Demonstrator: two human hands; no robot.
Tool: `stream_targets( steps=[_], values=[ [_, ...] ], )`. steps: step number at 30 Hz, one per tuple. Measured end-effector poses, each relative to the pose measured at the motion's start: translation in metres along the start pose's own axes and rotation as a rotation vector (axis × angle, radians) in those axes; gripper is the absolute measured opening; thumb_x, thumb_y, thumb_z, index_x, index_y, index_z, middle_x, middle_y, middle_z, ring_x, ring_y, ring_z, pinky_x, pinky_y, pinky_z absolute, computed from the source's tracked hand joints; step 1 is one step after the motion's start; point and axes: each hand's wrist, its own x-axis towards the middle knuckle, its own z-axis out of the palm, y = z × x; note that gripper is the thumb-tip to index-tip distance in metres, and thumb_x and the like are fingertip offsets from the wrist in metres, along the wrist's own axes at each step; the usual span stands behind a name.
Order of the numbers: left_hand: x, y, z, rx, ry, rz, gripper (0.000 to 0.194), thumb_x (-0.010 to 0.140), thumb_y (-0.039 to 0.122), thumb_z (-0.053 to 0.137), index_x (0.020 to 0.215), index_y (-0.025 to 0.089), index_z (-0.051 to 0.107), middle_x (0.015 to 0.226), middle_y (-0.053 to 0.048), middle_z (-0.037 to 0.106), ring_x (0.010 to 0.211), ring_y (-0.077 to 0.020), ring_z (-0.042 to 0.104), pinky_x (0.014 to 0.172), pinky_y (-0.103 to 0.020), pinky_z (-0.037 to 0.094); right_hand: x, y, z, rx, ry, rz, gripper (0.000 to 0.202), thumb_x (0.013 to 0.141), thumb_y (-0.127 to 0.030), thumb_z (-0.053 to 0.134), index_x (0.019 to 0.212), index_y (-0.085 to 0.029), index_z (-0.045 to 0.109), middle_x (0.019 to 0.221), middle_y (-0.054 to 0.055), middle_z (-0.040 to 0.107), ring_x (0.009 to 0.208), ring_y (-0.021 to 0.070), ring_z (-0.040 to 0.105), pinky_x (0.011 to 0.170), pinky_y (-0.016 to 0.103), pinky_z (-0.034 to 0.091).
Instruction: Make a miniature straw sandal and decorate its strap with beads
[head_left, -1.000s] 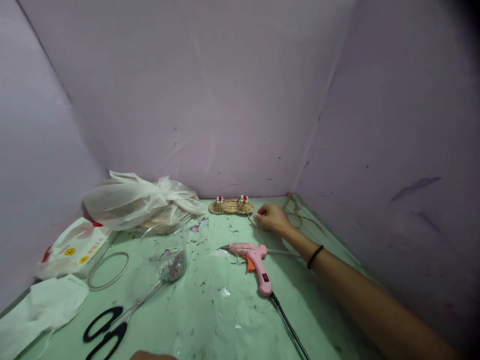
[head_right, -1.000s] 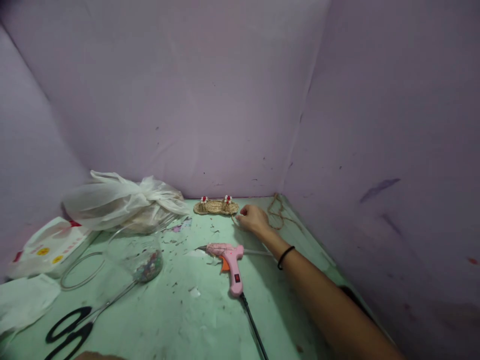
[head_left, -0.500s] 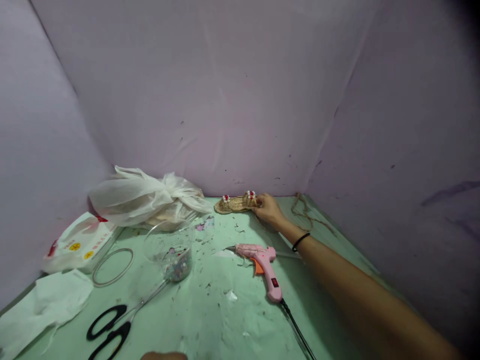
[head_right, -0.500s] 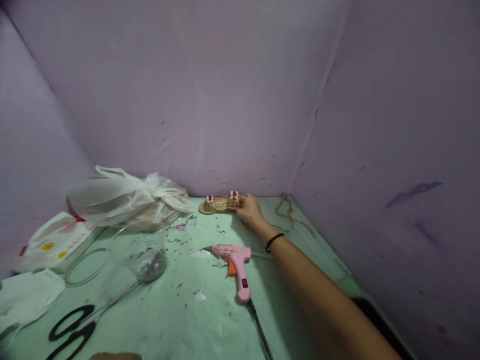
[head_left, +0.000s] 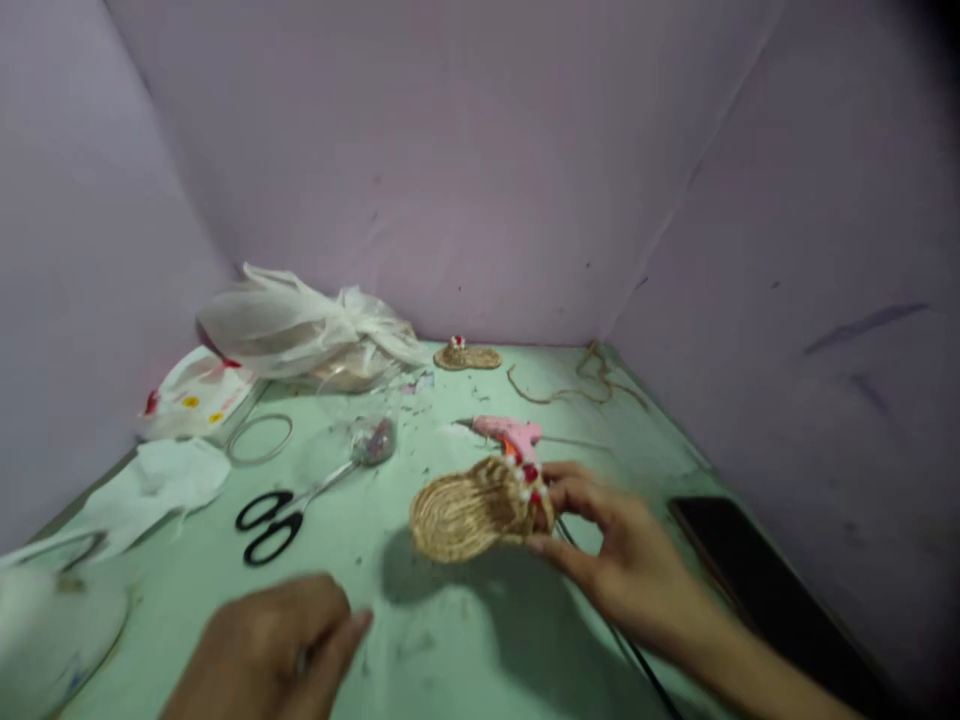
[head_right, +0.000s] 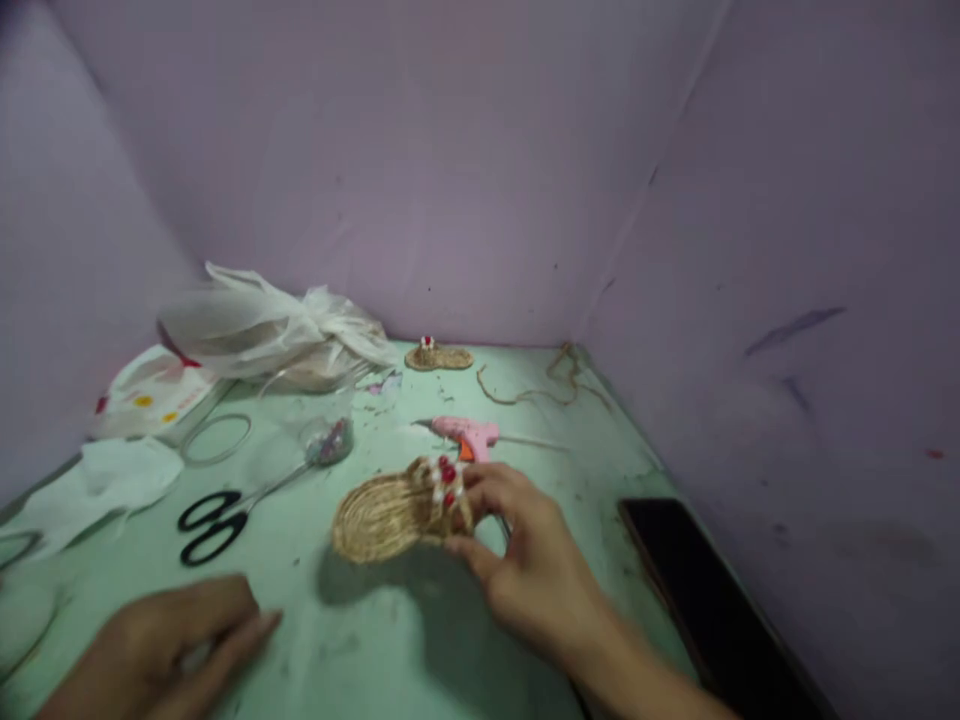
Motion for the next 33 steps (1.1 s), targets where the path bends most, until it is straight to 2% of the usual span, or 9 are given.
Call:
stream_targets(
  steps=[2,3,6,8,11,15,19,26,33],
  values=[
    [-0.007,0.001,-0.01,0.139,0.153,0.089,0.019,0.083,0.029,0.047,0.086,0.019,0.063,0.09,-0.008,0.063,0.083,-0.0235,0.058,0.076,-0.038,0.046,-0.044,-0.006,0.026,0.004,-0.062,0.021,0.006,0.074,-0.017,0.063,0.074,-0.02,0.058,0.11,0.007,0.061,0.104,0.0212,0.058,0.089,0.038,0.047],
    [-0.009,0.002,-0.012,0.18,0.172,0.14,0.022,0.082,0.025,0.048,0.098,0.018,0.061,0.106,-0.012,0.059,0.099,-0.0288,0.053,0.085,-0.046,0.043,-0.06,-0.007,0.036,-0.02,-0.105,0.03,0.008,0.075,-0.016,0.062,0.081,-0.021,0.059,0.111,0.008,0.061,0.104,0.0216,0.058,0.088,0.039,0.048],
    [-0.015,0.009,-0.003,0.058,0.048,0.207,0.022,0.08,0.016,0.05,0.101,0.017,0.057,0.116,-0.014,0.051,0.113,-0.0294,0.044,0.092,-0.047,0.041,-0.084,-0.004,0.044,-0.162,-0.084,-0.013,0.031,0.074,-0.018,0.063,0.104,-0.021,0.056,0.11,0.01,0.06,0.101,0.0238,0.058,0.085,0.044,0.049],
    [-0.018,0.015,0.008,-0.056,-0.05,0.226,0.019,0.079,0.012,0.05,0.096,0.017,0.055,0.116,-0.014,0.049,0.115,-0.028,0.042,0.092,-0.046,0.042,-0.087,-0.008,0.037,-0.256,0.054,-0.07,0.03,0.075,-0.021,0.064,0.104,-0.02,0.054,0.101,0.009,0.061,0.093,0.023,0.059,0.077,0.041,0.051],
    [-0.02,0.023,0.022,-0.129,-0.127,0.227,0.022,0.076,0.014,0.054,0.098,0.017,0.053,0.123,-0.015,0.045,0.116,-0.0286,0.041,0.093,-0.048,0.041,-0.085,-0.023,0.027,-0.323,0.197,-0.221,0.012,0.077,-0.013,0.062,0.087,-0.019,0.056,0.086,0.007,0.061,0.08,0.0197,0.057,0.068,0.036,0.049],
    [-0.017,0.032,0.036,-0.102,-0.137,0.195,0.03,0.07,0.018,0.059,0.1,0.016,0.054,0.127,-0.016,0.044,0.119,-0.0314,0.039,0.097,-0.051,0.038,-0.083,-0.034,0.041,-0.384,0.094,-0.441,0.017,0.074,-0.004,0.057,0.082,-0.018,0.062,0.103,0.01,0.064,0.103,0.0278,0.052,0.089,0.052,0.04],
    [-0.014,0.038,0.05,-0.047,-0.142,0.193,0.037,0.068,0.015,0.057,0.105,0.014,0.055,0.123,-0.016,0.049,0.116,-0.0312,0.042,0.096,-0.05,0.038,-0.076,-0.021,0.064,-0.456,-0.023,-0.512,0.018,0.073,-0.012,0.057,0.089,-0.018,0.065,0.121,0.007,0.061,0.121,0.0338,0.041,0.103,0.06,0.022],
    [-0.015,0.038,0.057,-0.036,-0.054,0.21,0.026,0.068,0.013,0.054,0.093,0.013,0.061,0.119,-0.017,0.053,0.109,-0.0305,0.047,0.091,-0.047,0.04,-0.066,-0.007,0.073,-0.478,0.001,-0.591,0.018,0.073,-0.012,0.056,0.087,-0.018,0.066,0.1,0.001,0.071,0.117,0.0278,0.048,0.109,0.054,0.016],
    [-0.011,0.037,0.063,-0.095,0.047,0.265,0.016,0.064,0.013,0.055,0.077,0.014,0.064,0.095,-0.014,0.06,0.088,-0.0275,0.052,0.078,-0.046,0.042,-0.06,-0.007,0.076,-0.464,-0.01,-0.628,0.014,0.077,-0.009,0.054,0.079,-0.017,0.066,0.08,0.0,0.073,0.106,0.0216,0.056,0.111,0.049,0.015]
  ],
)
